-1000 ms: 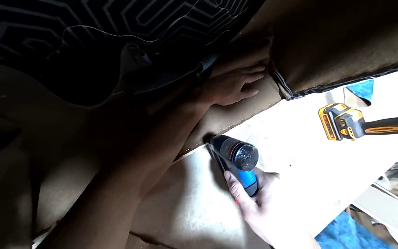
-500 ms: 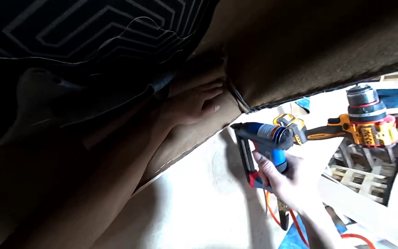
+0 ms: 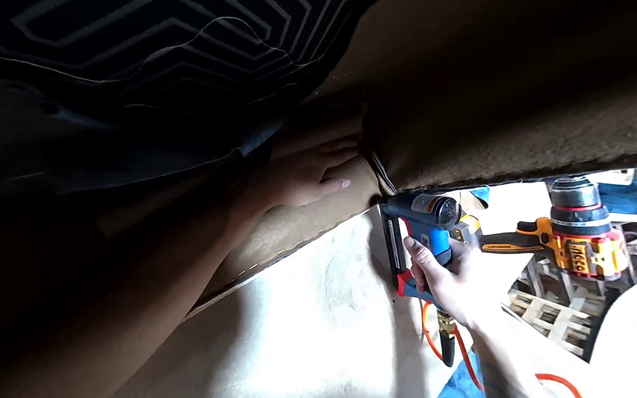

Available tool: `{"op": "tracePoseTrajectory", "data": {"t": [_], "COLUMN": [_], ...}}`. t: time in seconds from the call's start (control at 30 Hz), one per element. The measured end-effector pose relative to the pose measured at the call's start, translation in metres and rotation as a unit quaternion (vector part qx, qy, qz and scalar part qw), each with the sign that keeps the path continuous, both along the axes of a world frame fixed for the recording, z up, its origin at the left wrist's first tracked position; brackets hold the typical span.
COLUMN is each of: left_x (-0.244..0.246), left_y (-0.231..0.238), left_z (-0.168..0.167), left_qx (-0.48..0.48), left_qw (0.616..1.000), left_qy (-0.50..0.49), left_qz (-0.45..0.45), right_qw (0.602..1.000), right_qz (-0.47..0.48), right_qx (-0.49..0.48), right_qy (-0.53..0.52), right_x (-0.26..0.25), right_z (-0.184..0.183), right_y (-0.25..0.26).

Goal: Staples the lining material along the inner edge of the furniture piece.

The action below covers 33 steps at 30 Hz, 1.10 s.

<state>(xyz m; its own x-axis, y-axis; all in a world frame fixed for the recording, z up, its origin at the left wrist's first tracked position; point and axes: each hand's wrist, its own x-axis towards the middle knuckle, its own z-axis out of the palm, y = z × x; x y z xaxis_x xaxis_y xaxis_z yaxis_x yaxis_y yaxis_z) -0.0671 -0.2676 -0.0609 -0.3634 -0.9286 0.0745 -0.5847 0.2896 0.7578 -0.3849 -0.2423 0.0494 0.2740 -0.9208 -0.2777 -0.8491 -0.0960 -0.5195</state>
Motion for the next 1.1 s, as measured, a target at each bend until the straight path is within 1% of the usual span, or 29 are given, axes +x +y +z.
{"op": "tracePoseTrajectory", "data": {"t": [0.17, 0.37, 0.47, 0.67, 0.8, 1.0, 1.1], "left_x": [0.0, 0.0, 0.0, 0.0, 0.0, 0.0, 0.0], "left_y": [0.001, 0.0, -0.001, 0.0, 0.0, 0.0, 0.0], "left_z": [0.001, 0.0, 0.002, 0.004, 0.003, 0.0, 0.0], "left_qx": [0.006, 0.005, 0.005, 0.009, 0.005, -0.004, -0.003], "left_qw": [1.0, 1.0, 1.0, 1.0, 1.0, 1.0, 1.0], "left_qy": [-0.012, -0.019, -0.03, -0.014, -0.014, -0.006, -0.003], "left_qz": [0.004, 0.003, 0.002, -0.002, -0.003, 0.001, -0.001], "right_qw": [1.0, 1.0, 0.999, 0.998, 0.998, 0.997, 0.997], "right_qz": [0.019, 0.028, 0.035, 0.066, 0.056, 0.064, 0.075], "right_qx": [0.001, -0.001, 0.001, -0.008, -0.009, 0.007, -0.003], "right_qy": [-0.012, 0.014, -0.001, -0.021, -0.002, -0.035, -0.031], "right_x": [0.008, 0.013, 0.014, 0.025, 0.029, 0.036, 0.042], "right_z": [0.001, 0.0, 0.001, 0.0, -0.001, 0.001, -0.001], "right_y": [0.019, 0.023, 0.027, 0.044, 0.046, 0.058, 0.067]}}
